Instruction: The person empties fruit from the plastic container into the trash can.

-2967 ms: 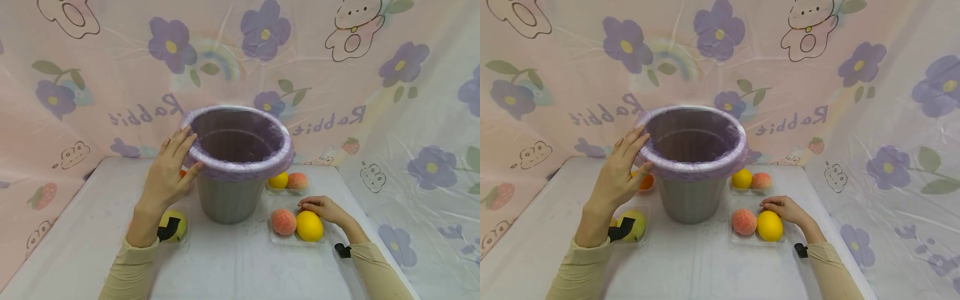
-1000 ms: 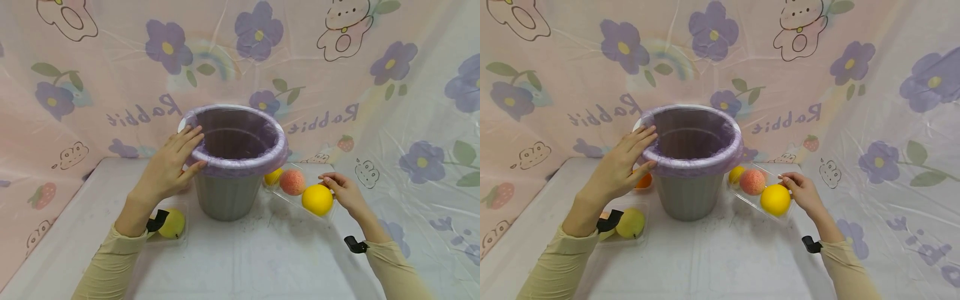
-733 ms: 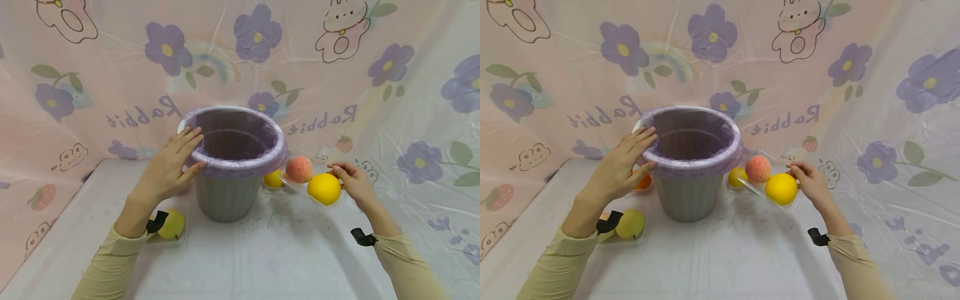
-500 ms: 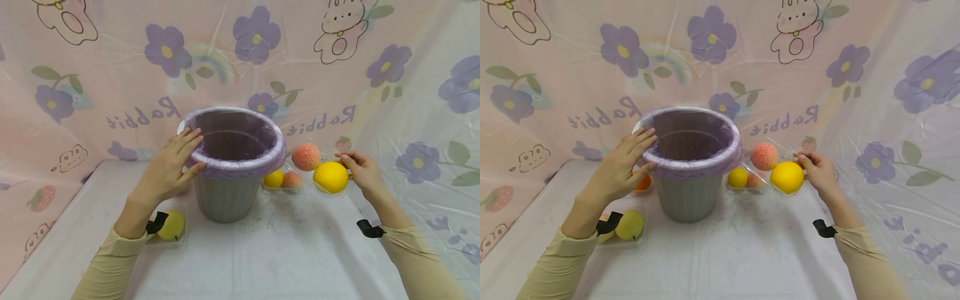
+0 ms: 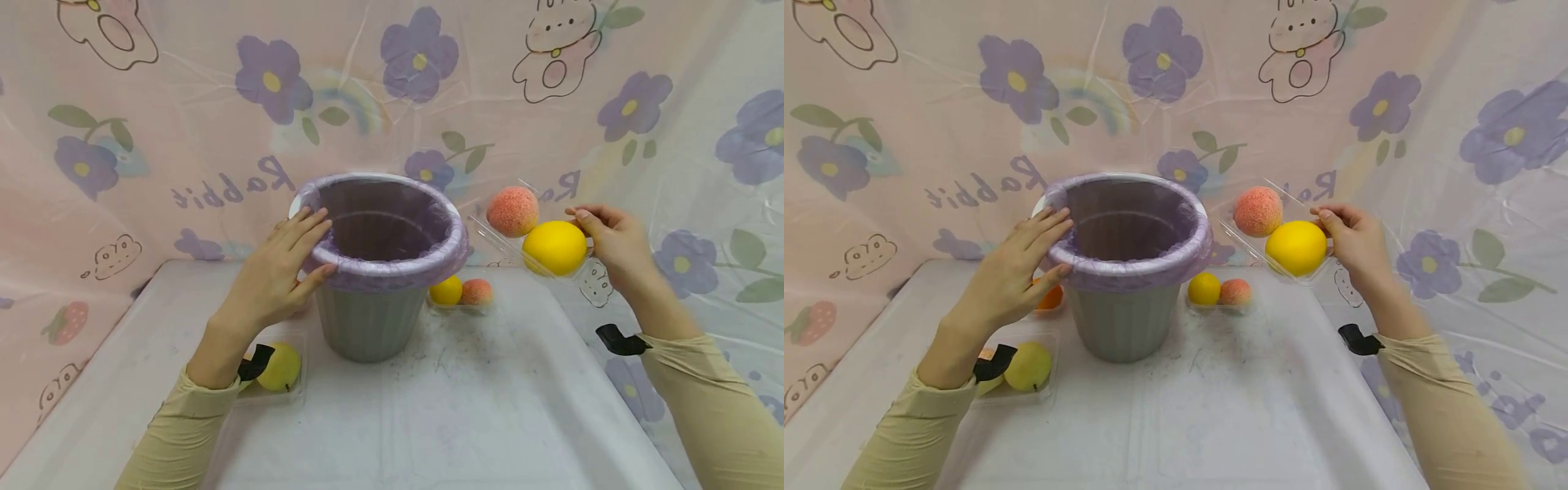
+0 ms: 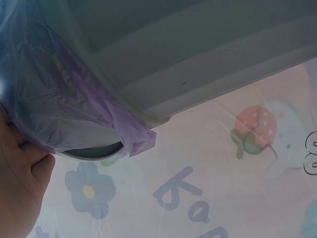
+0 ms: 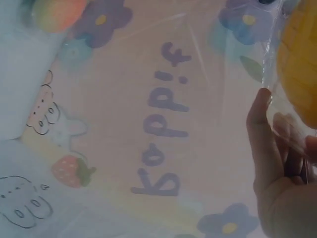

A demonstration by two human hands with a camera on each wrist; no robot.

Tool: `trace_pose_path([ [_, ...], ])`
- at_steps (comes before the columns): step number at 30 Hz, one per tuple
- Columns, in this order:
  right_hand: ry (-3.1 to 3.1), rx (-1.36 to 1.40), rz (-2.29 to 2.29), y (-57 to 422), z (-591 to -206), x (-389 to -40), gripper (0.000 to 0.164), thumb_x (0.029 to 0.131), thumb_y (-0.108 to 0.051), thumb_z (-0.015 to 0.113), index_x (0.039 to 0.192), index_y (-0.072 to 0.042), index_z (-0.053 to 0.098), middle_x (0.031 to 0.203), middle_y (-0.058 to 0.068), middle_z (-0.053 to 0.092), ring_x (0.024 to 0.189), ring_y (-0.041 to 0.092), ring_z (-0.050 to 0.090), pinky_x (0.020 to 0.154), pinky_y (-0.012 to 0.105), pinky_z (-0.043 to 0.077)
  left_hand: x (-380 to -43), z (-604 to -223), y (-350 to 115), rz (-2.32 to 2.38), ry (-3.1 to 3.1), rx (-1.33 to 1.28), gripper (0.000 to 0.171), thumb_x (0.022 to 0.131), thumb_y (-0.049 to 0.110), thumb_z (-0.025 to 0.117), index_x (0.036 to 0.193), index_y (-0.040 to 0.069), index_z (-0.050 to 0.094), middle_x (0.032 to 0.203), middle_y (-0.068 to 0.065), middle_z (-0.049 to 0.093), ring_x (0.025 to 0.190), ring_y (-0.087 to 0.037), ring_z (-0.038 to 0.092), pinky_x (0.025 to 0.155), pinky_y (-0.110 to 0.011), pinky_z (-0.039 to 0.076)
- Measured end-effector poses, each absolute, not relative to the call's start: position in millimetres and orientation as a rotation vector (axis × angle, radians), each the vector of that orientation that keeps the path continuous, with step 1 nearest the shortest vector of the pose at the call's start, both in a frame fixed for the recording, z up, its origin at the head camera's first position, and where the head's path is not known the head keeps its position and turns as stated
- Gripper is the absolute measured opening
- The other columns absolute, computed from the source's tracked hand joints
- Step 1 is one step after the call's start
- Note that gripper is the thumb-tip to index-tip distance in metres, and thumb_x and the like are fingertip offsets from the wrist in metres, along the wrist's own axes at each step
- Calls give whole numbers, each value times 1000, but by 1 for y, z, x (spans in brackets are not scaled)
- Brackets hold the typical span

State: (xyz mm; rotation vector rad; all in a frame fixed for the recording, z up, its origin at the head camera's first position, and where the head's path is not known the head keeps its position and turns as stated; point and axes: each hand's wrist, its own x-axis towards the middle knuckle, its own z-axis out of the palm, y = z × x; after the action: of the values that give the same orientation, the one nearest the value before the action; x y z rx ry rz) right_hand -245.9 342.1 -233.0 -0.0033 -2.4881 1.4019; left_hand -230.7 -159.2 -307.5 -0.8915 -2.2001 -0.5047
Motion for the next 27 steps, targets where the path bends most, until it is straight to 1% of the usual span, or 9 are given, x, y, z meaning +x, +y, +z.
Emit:
trace_pose_path([
  [4,-2497,4,1355,332,-219,-249,34,109,-41,51,126,-17,66,99,-31,65,97,3,57,69,14,51,-230,-307,-160,-499,-2211,-886,82,107,68,28,153,3,49,163,-11,44,152,-36,36,125,-57,26],
  [6,-2506,4,1340,326,-213,-251,35,109,-42,50,128,-16,64,101,-32,64,98,3,57,69,14,51,-230,-306,-160,-495,-2215,-884,82,107,68,28,153,3,49,162,-11,44,152,-36,37,125,-56,26],
  [12,-2498,49,1336,308,-196,-260,32,109,-40,51,127,-17,65,103,-31,64,98,4,57,68,16,50,-229,-307,-160,-483,-2215,-884,83,106,68,27,152,3,50,162,-12,44,152,-36,37,123,-58,29],
  [16,-2477,81,1370,295,-186,-266,31,109,-37,53,126,-15,66,103,-26,66,97,6,57,69,16,51,-230,-307,-160,-484,-2206,-886,83,106,68,28,152,2,50,161,-12,45,151,-36,37,122,-60,30],
  [21,-2432,119,1461,278,-174,-272,24,108,-31,58,120,-15,71,103,-19,69,95,9,58,70,14,51,-230,-306,-160,-482,-2208,-887,83,106,68,28,152,3,50,161,-12,45,152,-36,37,122,-60,30],
  [27,-2432,108,1466,258,-164,-280,22,107,-31,59,115,-15,71,94,-13,67,92,11,56,66,17,48,-230,-306,-160,-481,-2212,-885,84,106,69,28,152,3,50,162,-12,45,152,-36,36,123,-58,29],
])
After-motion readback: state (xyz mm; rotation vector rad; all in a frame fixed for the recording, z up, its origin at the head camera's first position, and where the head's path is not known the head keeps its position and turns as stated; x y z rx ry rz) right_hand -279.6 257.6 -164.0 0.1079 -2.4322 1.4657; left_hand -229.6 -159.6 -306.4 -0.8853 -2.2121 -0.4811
